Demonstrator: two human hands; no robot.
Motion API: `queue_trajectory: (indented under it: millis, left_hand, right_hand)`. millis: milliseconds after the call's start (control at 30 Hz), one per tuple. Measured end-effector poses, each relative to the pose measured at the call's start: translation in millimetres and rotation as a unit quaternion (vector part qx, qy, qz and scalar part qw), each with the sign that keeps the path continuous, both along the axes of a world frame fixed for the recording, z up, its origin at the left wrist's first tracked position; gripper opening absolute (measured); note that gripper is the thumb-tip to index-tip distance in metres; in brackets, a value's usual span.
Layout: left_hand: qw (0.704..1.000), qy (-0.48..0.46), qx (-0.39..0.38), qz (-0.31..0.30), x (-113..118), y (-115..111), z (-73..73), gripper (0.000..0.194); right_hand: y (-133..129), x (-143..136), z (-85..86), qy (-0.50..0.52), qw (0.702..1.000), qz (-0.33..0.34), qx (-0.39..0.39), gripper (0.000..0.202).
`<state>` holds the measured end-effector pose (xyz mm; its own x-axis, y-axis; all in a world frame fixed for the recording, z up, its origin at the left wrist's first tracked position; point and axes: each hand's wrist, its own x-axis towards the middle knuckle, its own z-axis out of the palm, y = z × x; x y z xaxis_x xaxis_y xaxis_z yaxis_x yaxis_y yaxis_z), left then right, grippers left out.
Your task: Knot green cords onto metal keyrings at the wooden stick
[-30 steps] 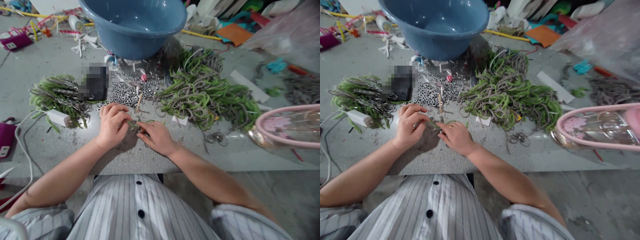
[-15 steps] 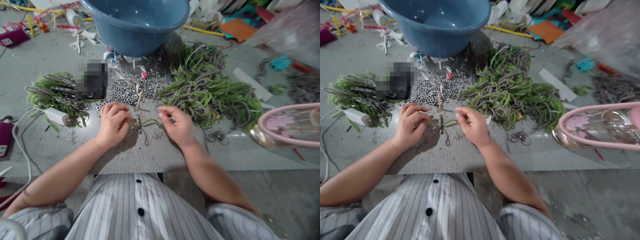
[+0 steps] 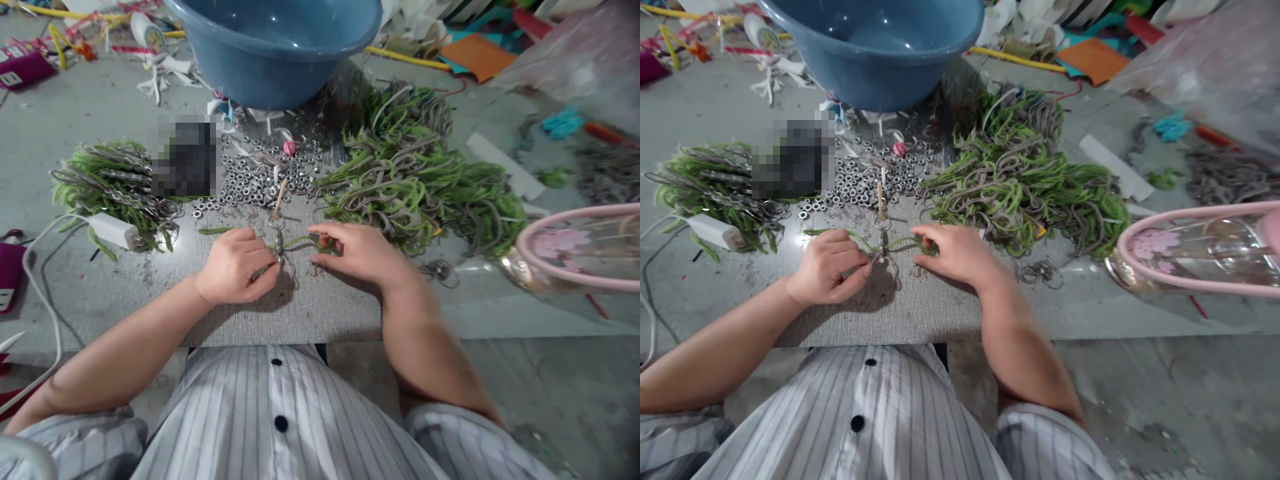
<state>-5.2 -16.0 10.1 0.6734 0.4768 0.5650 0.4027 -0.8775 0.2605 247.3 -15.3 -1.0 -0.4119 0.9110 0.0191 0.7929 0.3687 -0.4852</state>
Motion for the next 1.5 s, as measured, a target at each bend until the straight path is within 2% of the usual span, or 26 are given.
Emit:
queue_trajectory:
  millis: [100,200,267,333,400,467,600,767,933,1000,1067,1133,1233,1267,1333,1433,1500]
  left_hand:
    - [1.0,0.026,-0.01,-0.01,0,0,-2.4,0.029]
    - [0.999,0.044,-0.021,0.006,1,0,-4.2,0.025]
    - [0.998,0.055,-0.028,0.016,2,0,-5.5,0.024]
    - [0.997,0.064,-0.033,0.025,3,1,-7.1,0.027]
    - [0.996,0.069,-0.038,0.028,5,0,-9.1,0.03]
    - [0.995,0.078,-0.048,0.027,7,0,-11.4,0.033]
    - [0.992,0.091,-0.073,0.042,9,0,-16.6,0.033]
    - [0.995,0.069,-0.058,0.05,10,2,-20.6,0.023]
    - [0.996,0.062,-0.049,0.041,11,2,-21.5,0.026]
    - [0.996,0.066,-0.05,0.046,10,3,-21.9,0.027]
    - [0.995,0.068,-0.057,0.053,10,3,-22.1,0.026]
    - [0.994,0.065,-0.069,0.057,10,3,-21.8,0.025]
    - [0.993,0.056,-0.087,0.058,10,3,-20.9,0.023]
    - [0.993,0.054,-0.09,0.058,10,3,-20.7,0.022]
    - [0.993,0.047,-0.091,0.054,10,3,-20.9,0.022]
    - [0.994,0.037,-0.086,0.049,10,3,-21.8,0.024]
    - [0.994,0.034,-0.089,0.048,9,4,-22.0,0.025]
  right_hand:
    - [-4,-7,-1.6,-0.018,1.0,-0.007,-0.014,0.035]
    - [-7,-15,-4.4,0.13,0.988,-0.042,-0.078,0.032]
    - [-8,-19,-5.6,0.291,0.94,-0.076,-0.159,0.032]
    - [-8,-24,-6.2,0.424,0.866,-0.108,-0.242,0.035]
    - [-7,-29,-6.5,0.495,0.804,-0.129,-0.303,0.041]
    - [-5,-32,-6.7,0.525,0.768,-0.141,-0.339,0.045]
    - [-3,-35,-6.1,0.537,0.736,-0.137,-0.39,0.046]
    - [-3,-35,-5.5,0.536,0.724,-0.134,-0.413,0.046]
    - [-2,-35,-7.9,0.525,0.734,-0.134,-0.409,0.048]
    - [-1,-34,-10.4,0.515,0.749,-0.123,-0.399,0.047]
    - [-2,-34,-13.5,0.499,0.776,-0.119,-0.367,0.043]
    - [-5,-34,-15.9,0.469,0.829,-0.135,-0.274,0.037]
    - [-12,-35,-15.8,0.377,0.913,-0.15,-0.03,0.024]
    - [-15,-36,-14.8,0.342,0.93,-0.131,0.038,0.02]
    - [-20,-39,-13.1,0.292,0.949,-0.056,0.107,0.017]
    - [-23,-42,-13.8,0.232,0.964,0.052,0.115,0.019]
    - [-23,-43,-16.4,0.197,0.973,0.07,0.1,0.021]
